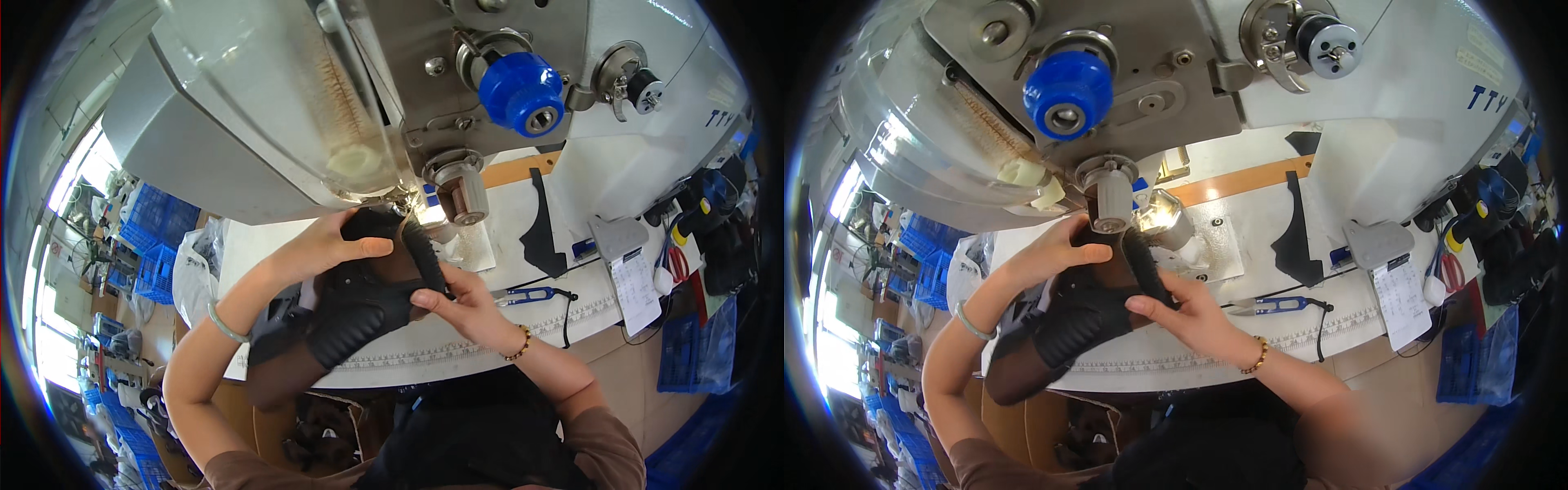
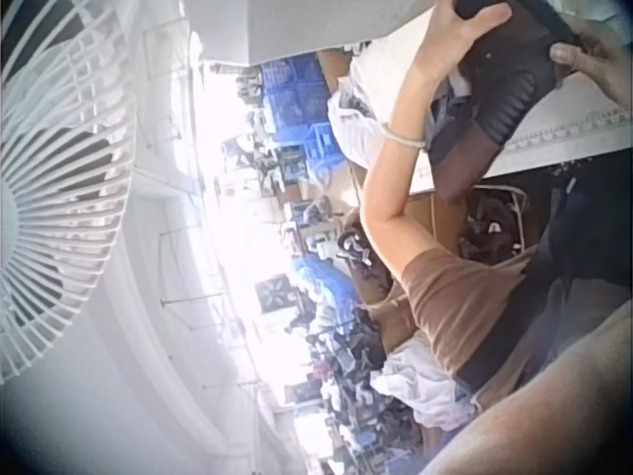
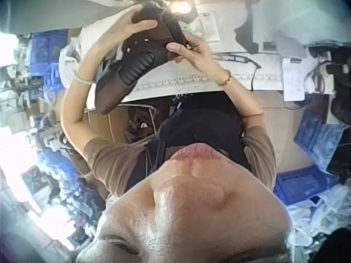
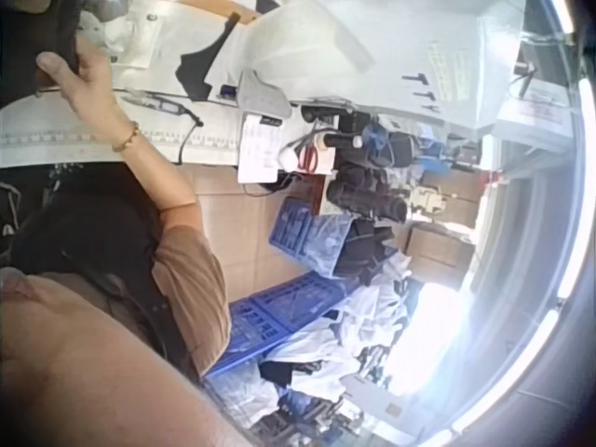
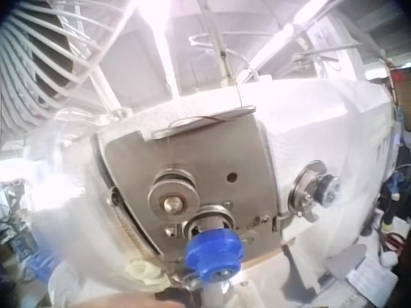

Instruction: The person aligns and stitches shoe upper components together using a sewing machine, trims thread using thread snips, and continues sewing the boot pieces.

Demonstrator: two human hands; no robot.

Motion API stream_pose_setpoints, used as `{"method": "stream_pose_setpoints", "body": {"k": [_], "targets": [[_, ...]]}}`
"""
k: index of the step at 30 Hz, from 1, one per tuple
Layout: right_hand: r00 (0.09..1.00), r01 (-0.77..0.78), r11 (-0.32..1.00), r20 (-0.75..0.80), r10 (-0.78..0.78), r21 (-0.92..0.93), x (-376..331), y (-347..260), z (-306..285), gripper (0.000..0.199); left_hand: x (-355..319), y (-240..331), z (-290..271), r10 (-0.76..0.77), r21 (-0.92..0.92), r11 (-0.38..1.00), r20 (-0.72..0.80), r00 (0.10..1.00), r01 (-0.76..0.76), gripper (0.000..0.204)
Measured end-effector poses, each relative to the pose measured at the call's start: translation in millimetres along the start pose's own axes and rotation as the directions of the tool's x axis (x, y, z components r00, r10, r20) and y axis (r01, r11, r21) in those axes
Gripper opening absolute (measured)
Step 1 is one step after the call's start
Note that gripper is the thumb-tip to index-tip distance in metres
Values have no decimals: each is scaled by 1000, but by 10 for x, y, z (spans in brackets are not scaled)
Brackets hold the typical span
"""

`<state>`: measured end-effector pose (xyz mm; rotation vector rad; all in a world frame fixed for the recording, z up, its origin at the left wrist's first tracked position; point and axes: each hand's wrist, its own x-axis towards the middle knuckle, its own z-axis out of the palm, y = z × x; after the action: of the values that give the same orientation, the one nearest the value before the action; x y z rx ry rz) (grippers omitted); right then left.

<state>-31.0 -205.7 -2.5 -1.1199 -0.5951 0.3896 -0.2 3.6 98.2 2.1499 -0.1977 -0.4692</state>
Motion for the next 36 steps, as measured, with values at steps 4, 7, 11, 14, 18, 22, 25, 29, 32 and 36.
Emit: {"method": "stream_pose_setpoints", "body": {"k": [4, 7, 11, 14, 18, 22, 25, 29, 32, 36], "targets": [[994, -103, 992, 40, 100, 75, -7, 0, -249, 26, -86, 39, 209, -76, -76, 995, -176, 981, 63, 67], [988, -121, 992, 103, 116, 42, 44, -99, -413, 25, -103, 84, 309, -83, -58, 996, -251, 964, 70, 66], [990, -130, 989, -58, 126, -69, 212, -251, -397, 30, -59, 0, 289, -96, -56, 995, -271, 958, 84, 66], [994, -61, 996, -98, 55, -69, 230, -259, -283, 31, -71, -14, 270, -56, -165, 986, -217, 975, 20, 64], [989, 8, 995, -145, 6, 97, 221, -121, -266, 29, -85, 45, 282, -62, -152, 988, -205, 977, 31, 56], [987, 22, 992, -163, -1, 125, 199, -116, -284, 26, -74, 50, 313, -19, -176, 984, -195, 981, -16, 56], [983, 24, 993, -181, -3, 112, 202, -104, -295, 27, -82, 62, 336, -40, -176, 984, -204, 978, 4, 56], [989, -72, 997, -131, 74, 22, 233, -316, -270, 31, -105, 52, 382, -28, -185, 983, -258, 966, -20, 54], [985, -144, 986, -105, 136, -79, 268, -434, -336, 34, -129, 65, 476, -29, -233, 972, -293, 956, -42, 48], [988, -99, 989, -129, 85, -106, 327, -486, -400, 32, -117, 14, 601, -12, -351, 930, -334, 943, -112, 41]]}}
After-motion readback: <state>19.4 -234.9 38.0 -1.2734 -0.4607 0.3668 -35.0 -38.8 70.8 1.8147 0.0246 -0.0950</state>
